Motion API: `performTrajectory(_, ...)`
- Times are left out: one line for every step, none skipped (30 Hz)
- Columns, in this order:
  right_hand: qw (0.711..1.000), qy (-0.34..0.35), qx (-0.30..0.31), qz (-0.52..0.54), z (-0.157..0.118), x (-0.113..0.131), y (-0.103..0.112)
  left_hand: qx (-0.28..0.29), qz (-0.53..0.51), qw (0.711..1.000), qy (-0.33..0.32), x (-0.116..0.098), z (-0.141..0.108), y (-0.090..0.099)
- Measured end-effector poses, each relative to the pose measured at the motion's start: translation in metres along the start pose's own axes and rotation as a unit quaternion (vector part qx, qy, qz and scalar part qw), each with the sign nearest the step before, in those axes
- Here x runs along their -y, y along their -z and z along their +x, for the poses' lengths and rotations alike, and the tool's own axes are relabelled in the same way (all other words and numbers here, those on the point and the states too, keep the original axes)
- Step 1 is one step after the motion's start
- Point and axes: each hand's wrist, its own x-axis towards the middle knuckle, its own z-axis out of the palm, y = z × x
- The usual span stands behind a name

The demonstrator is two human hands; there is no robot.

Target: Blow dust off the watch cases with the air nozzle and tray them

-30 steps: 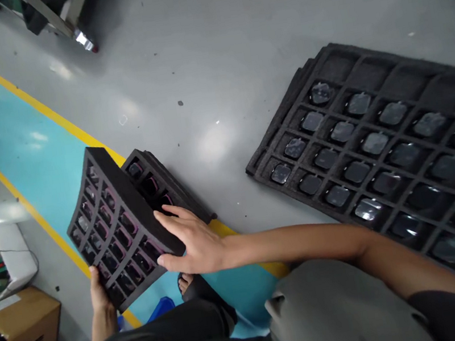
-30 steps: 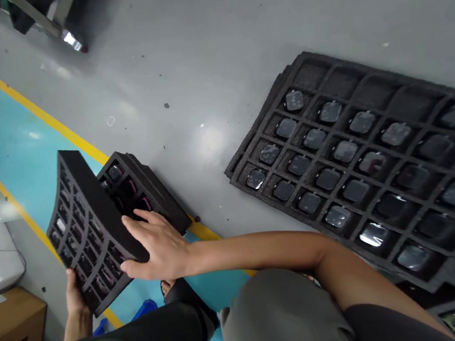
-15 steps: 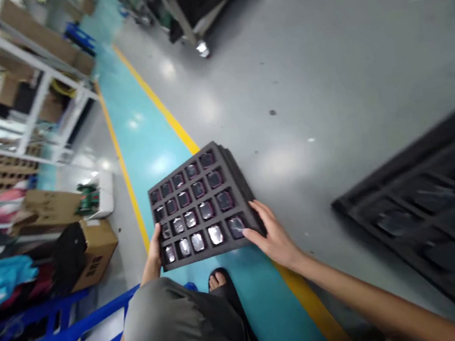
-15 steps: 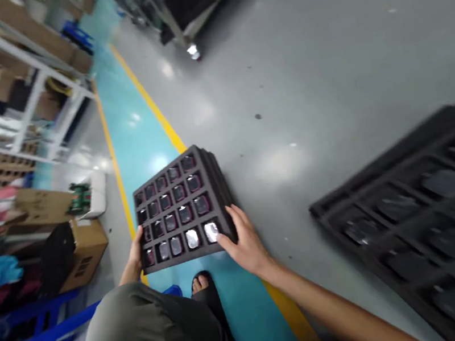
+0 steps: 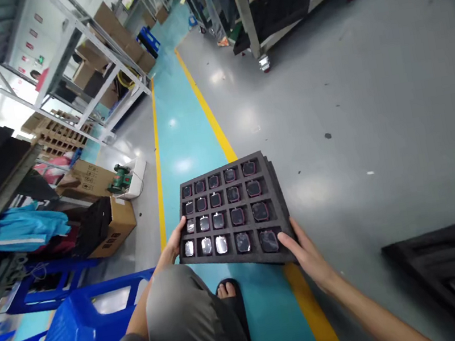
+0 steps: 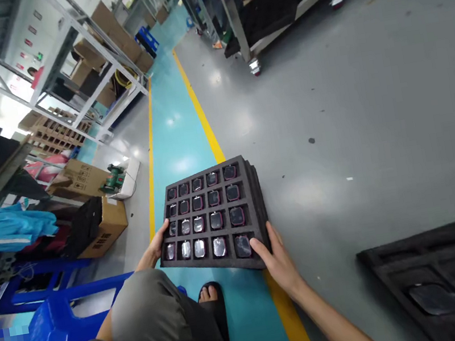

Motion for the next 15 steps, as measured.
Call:
performTrajectory(1.000,-0.014,0.001,0.002,0.000,0.005,-0.001,-0.003,0.005,1.000,0.003,-0.002,-0.001,-0.001)
performTrajectory(1.000,-0.014,0.000,0.003,-0.001,0.011,-0.002,-0.005,0.013,1.000,0.005,-0.004,-0.002,-0.003)
performTrajectory(1.000,0.000,-0.001,0.003,-0.002,0.017,-0.003,-0.006,0.024,1.000,0.007,-0.005,-0.003,-0.005)
performTrajectory(1.000,0.019,0.001,-0.002,-0.004,0.023,-0.004,-0.006,0.038,0.999,0.008,-0.007,-0.005,-0.009)
performTrajectory(0.999,0.033,0.006,-0.008,-0.005,0.029,-0.004,-0.006,0.054,0.999,0.007,-0.009,-0.006,-0.013)
performTrajectory(0.999,0.045,0.014,-0.017,-0.006,0.035,-0.004,-0.006,0.070,0.997,0.006,-0.012,-0.007,-0.018)
performTrajectory(0.998,0.052,0.026,-0.029,-0.006,0.041,-0.004,-0.008,0.087,0.996,0.003,-0.015,-0.007,-0.023)
performTrajectory(0.997,0.057,0.038,-0.040,-0.006,0.048,-0.003,-0.013,0.104,0.995,0.001,-0.018,-0.006,-0.028)
performTrajectory(0.996,0.060,0.051,-0.051,-0.006,0.054,-0.002,-0.020,0.119,0.993,-0.002,-0.021,-0.005,-0.032)
performTrajectory(0.994,0.062,0.064,-0.060,-0.007,0.060,-0.002,-0.030,0.132,0.991,-0.007,-0.023,-0.004,-0.035)
performTrajectory(0.993,0.066,0.076,-0.066,-0.008,0.065,-0.001,-0.041,0.145,0.989,-0.012,-0.024,-0.003,-0.037)
performTrajectory(0.991,0.070,0.086,-0.071,-0.009,0.069,0.000,-0.053,0.157,0.986,-0.019,-0.025,-0.004,-0.038)
performTrajectory(0.990,0.074,0.091,-0.074,-0.009,0.072,0.001,-0.066,0.171,0.983,-0.026,-0.024,-0.005,-0.038)
performTrajectory(0.990,0.077,0.092,-0.078,-0.009,0.073,0.002,-0.079,0.186,0.979,-0.034,-0.023,-0.007,-0.038)
performTrajectory(0.990,0.077,0.089,-0.081,-0.007,0.072,0.003,-0.095,0.204,0.973,-0.044,-0.021,-0.010,-0.037)
